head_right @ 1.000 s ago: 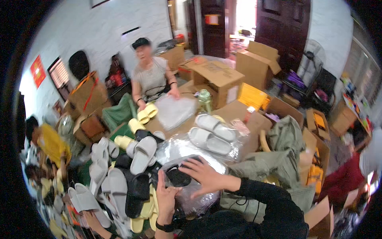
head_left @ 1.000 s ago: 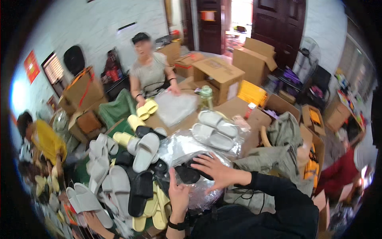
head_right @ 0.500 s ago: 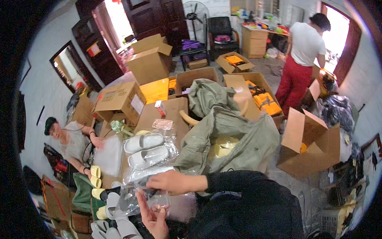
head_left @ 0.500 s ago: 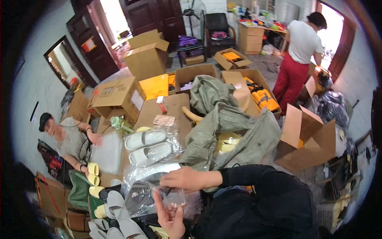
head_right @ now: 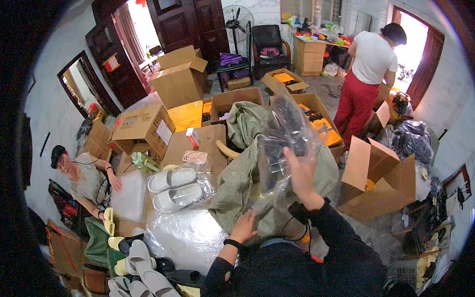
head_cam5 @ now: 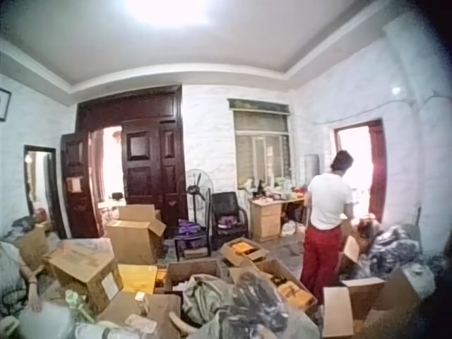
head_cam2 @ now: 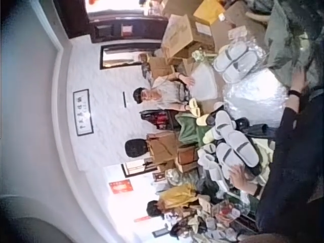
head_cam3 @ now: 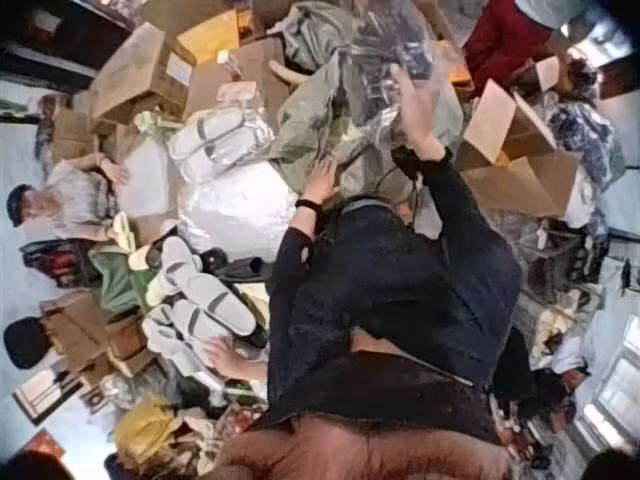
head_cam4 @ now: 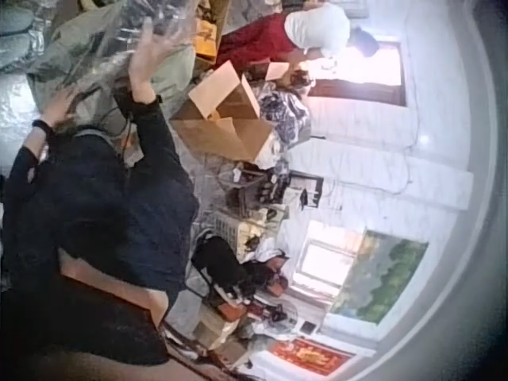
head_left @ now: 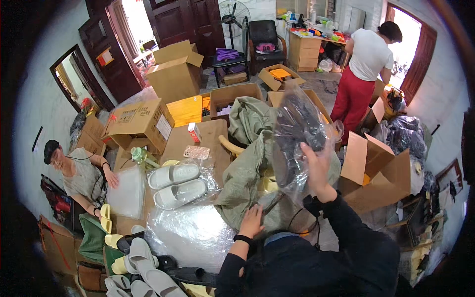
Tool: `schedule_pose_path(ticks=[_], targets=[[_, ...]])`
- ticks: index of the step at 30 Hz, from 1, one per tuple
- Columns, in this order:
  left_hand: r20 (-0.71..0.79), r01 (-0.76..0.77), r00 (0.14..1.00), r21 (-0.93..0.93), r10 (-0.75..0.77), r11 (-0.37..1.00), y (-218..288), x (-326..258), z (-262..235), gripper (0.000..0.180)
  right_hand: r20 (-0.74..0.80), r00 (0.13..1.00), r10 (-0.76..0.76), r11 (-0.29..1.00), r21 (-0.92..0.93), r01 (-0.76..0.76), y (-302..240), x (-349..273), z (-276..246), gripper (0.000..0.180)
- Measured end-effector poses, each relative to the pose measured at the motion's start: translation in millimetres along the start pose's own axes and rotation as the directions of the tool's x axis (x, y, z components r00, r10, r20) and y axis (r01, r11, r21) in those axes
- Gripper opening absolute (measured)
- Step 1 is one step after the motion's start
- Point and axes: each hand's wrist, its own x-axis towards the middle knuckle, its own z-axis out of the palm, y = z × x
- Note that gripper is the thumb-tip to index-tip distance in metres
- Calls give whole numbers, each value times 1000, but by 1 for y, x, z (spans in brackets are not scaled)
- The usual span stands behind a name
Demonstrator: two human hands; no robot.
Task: Packaging pairs of slippers into plastic bags and placing them into a large green storage sack.
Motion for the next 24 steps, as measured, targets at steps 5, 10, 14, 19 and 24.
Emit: schedule_pose_path(ticks=[5,10,14,19,24], targets=[[212,293,877,477,-432,829,-16,-31,25,35,-39,869,493,863,147,-483,49,-7,-44,27],[55,224,957,488,-286,844,-22,-35,5,20,-72,675,734,671,234,-704,93,-41,-49,24],[26,125,988,426,-151,896,-1,-35,-48,23,-145,836,529,842,-33,-538,96,-50,-23,26],[73,24,997,210,-41,977,67,-10,-165,26,318,907,276,490,-858,152,132,-56,-36,37],[-57,267,963,327,-263,906,70,-29,-186,25,604,478,638,269,-756,596,166,-78,-34,28]])
